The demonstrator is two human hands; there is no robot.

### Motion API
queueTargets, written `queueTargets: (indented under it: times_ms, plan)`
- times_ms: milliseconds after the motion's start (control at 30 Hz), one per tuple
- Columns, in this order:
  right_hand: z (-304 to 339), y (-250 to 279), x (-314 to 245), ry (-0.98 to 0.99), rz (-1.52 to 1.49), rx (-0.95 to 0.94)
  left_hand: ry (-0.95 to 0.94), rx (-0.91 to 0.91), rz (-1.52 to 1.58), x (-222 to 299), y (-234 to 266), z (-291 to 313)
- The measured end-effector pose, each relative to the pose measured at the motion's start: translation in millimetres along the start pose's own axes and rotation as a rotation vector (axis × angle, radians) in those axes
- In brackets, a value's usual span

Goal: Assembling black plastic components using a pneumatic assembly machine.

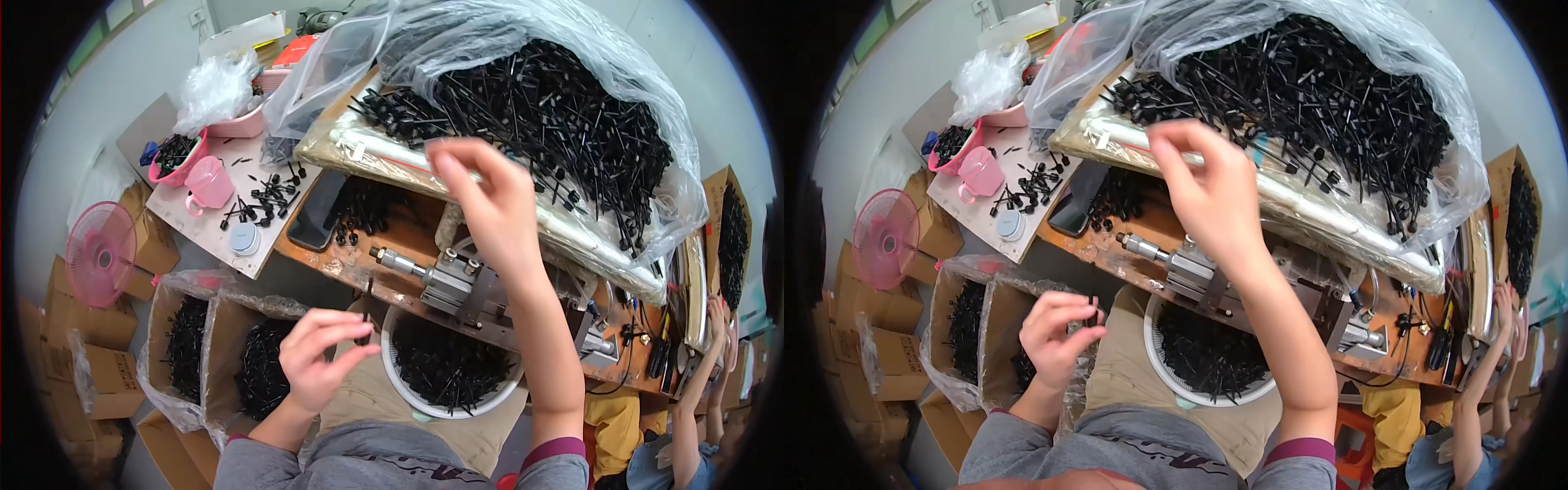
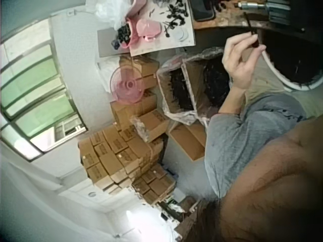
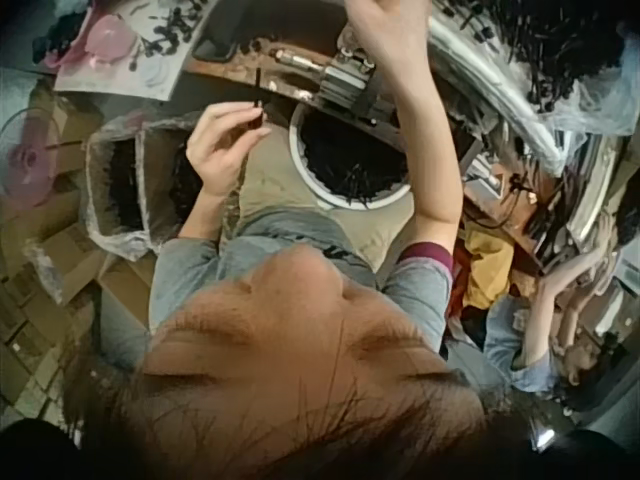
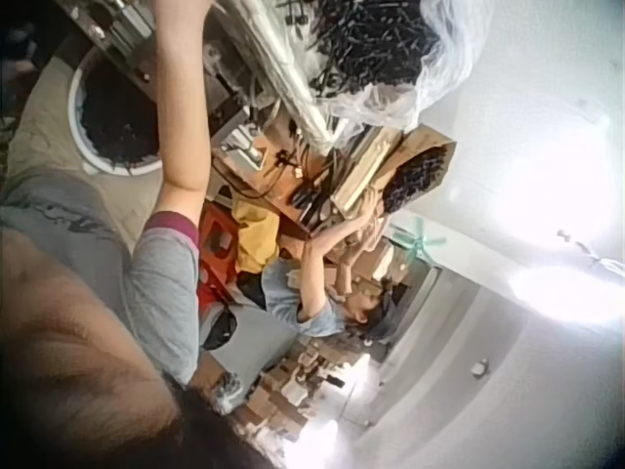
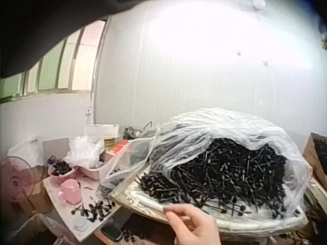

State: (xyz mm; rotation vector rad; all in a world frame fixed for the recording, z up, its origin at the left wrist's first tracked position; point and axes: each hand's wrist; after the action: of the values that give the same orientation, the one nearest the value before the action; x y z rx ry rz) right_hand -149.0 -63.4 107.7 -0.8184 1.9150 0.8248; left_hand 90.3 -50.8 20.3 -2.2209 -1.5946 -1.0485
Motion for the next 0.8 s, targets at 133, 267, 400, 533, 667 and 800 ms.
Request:
queueTargets:
  times_ms: [133, 267, 400, 533, 667, 800]
  plan:
    - [85, 33, -2, -0.128, 0.009, -0.017, 0.022, 0.056, 0.059, -11, -15, -19]
    - [143, 52, 2, -0.179, 0.107, 0.005, 0.101, 0.105, 0.274, -30, -29, -47]
    - [182, 65, 15, -0.257, 0.128, 0.088, 0.161, 0.16, 0.35, -30, -46, -88]
    - [214, 65, 27, -0.382, 0.067, 0.156, -0.251, 0.009, -0.264, -49, -57, -144]
    - [232, 57, 28, -0.43, 0.012, 0.138, -0.558, -0.154, -0.549, -86, -62, -207]
    - [237, 61, 22, -0.344, 0.04, 0.132, -0.486, -0.026, -0.381, -67, -80, -208]
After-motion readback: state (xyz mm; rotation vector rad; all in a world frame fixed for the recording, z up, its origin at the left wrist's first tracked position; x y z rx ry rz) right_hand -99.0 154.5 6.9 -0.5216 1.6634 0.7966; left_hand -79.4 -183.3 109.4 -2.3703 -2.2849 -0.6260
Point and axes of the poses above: each hand's wrist, its own z-axis away from the middle knuckle, its own y-axis out of the back of the hand, x = y × z, and after that the axes turned 10 degrees about -y, right-handed
